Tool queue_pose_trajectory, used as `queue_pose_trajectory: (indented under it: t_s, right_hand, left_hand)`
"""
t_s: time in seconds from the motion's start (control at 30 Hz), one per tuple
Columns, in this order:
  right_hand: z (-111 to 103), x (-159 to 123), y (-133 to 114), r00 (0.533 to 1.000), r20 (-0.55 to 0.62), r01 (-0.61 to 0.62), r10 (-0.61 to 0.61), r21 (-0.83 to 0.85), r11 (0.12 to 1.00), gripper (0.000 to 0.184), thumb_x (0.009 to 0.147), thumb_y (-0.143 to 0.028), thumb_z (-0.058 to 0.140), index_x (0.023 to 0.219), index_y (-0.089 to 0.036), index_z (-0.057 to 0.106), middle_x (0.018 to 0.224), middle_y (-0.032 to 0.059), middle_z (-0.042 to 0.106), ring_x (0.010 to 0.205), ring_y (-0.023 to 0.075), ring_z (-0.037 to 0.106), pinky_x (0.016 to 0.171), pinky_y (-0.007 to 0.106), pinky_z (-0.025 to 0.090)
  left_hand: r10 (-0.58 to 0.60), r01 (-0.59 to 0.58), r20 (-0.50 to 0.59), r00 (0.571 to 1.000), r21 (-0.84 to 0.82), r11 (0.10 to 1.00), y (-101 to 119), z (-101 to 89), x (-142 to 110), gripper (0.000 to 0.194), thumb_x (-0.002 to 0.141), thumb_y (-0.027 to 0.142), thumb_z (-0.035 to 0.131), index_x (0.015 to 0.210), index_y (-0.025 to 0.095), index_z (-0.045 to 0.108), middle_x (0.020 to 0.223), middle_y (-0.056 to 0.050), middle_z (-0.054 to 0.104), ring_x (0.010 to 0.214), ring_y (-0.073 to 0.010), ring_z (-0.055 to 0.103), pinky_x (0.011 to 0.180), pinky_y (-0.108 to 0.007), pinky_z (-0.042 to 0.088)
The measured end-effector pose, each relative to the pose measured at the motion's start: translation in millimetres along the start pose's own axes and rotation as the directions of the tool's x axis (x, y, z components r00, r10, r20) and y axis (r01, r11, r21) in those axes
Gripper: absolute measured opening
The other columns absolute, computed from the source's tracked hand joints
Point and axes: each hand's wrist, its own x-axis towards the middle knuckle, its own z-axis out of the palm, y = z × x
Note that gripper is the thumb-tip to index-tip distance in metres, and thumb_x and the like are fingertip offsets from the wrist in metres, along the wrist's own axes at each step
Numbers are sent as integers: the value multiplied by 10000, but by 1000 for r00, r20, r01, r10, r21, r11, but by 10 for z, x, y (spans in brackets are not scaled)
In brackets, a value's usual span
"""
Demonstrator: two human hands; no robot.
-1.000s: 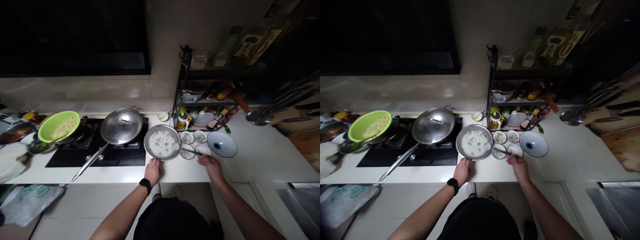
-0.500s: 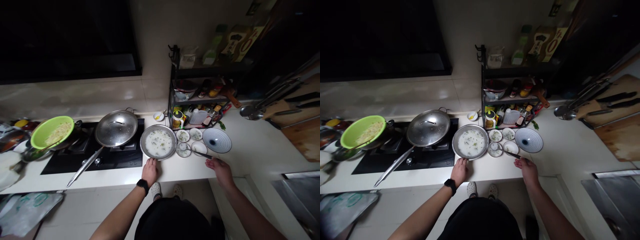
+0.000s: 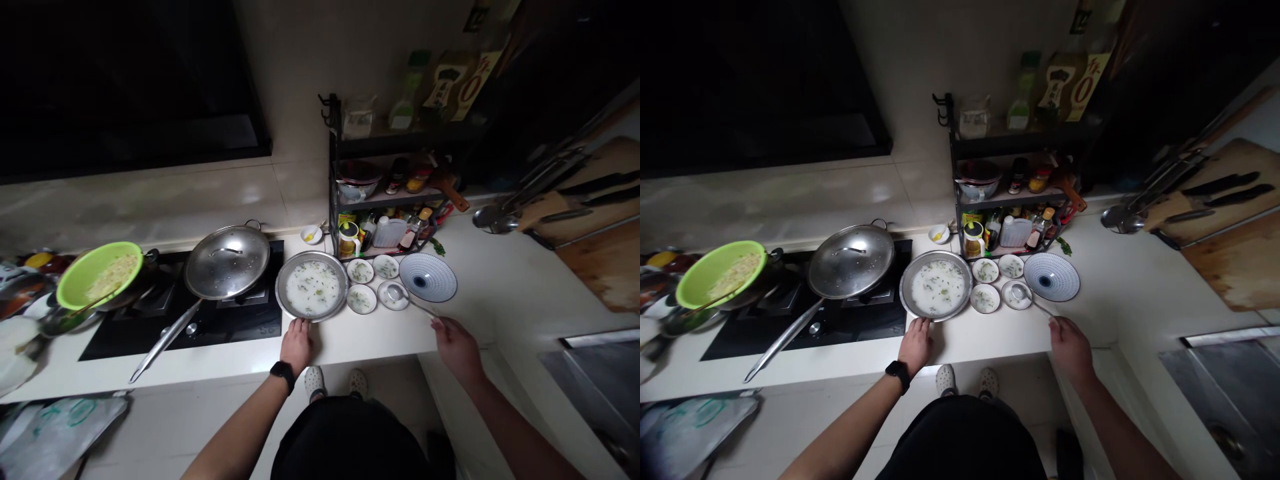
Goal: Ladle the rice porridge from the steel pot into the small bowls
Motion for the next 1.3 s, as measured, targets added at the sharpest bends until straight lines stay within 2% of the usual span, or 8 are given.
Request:
queue_pose_trajectory:
  t_s: [0.1, 0.2, 0.4, 0.6, 0.87, 1.0, 1.13, 1.3]
  right_hand:
    - [23, -97, 10, 913, 119, 407, -390, -193, 893, 277, 958, -314, 495, 917, -197, 743, 991, 118, 784, 952, 250, 724, 894, 367, 565]
    - [39, -163, -22, 818, 173, 575, -548, -267, 774, 251, 974, -220, 487, 960, -206, 737, 989, 92, 781, 965, 224, 714, 939, 343, 552]
    - [139, -89, -342, 808, 32, 575, -589, -259, 776, 256, 991, -263, 507, 1079, -177, 731, 1053, 114, 772, 967, 234, 718, 928, 358, 569]
    - [702, 114, -924, 852, 111, 517, -511, -27, 856, 327, 1016, -317, 436, 1087, -196, 732, 1075, 118, 768, 1017, 250, 713, 929, 380, 571]
    - [1401, 239, -1293, 894, 281, 337, -349, 91, 937, 419, 1002, -371, 344, 942, -181, 712, 985, 152, 758, 951, 275, 707, 867, 387, 546]
    - [1579, 216, -1283, 937, 340, 17, -82, 191, 981, 453, 951, -498, 388, 827, -200, 706, 851, 144, 765, 855, 287, 731, 803, 393, 561]
    - [1675, 217, -1295, 872, 411, -418, 266, 339, 843, 511, 856, -638, 467, 666, -206, 663, 692, 135, 748, 647, 272, 724, 644, 380, 583]
    - [1592, 221, -1368, 858, 388, -484, 335, 395, 781, 542, 774, -713, 549, 631, -201, 651, 681, 142, 752, 621, 257, 726, 603, 348, 589]
  left_hand:
    - [-1, 1, 1, 1000, -2, 1000, -1, 12, 0, 587, 785, 67, 515, 1371, 99, 539, 1355, -161, 554, 1308, -285, 441, 1121, -389, 388]
    - [-4, 4, -1, 1000, -6, 1000, -8, 25, 0, 584, 787, 68, 508, 1370, 93, 541, 1354, -160, 554, 1304, -282, 439, 1117, -382, 388]
    - [-7, 8, 18, 1000, -21, 1000, -11, 13, -4, 598, 790, 72, 501, 1387, 88, 535, 1347, -156, 556, 1297, -282, 440, 1127, -375, 373]
    - [-18, 20, 45, 999, -56, 998, -27, -4, -13, 617, 792, 88, 499, 1409, 108, 512, 1374, -162, 543, 1327, -285, 420, 1083, -392, 411]
    - [4, 1, 54, 999, -77, 997, -72, 1, -21, 617, 788, 99, 499, 1404, 110, 521, 1392, -158, 532, 1335, -289, 414, 1083, -400, 416]
    - [5, 0, 51, 999, -89, 996, -79, -28, -28, 607, 792, 101, 504, 1398, 139, 526, 1387, -152, 535, 1333, -289, 414, 1077, -407, 422]
    - [15, -10, 54, 998, -103, 995, -99, -39, -32, 611, 793, 101, 506, 1403, 139, 517, 1383, -151, 531, 1323, -290, 419, 1073, -408, 427]
    - [34, -29, 43, 998, -107, 994, -128, -5, -28, 609, 798, 102, 502, 1405, 135, 511, 1391, -159, 525, 1339, -294, 402, 1075, -424, 427]
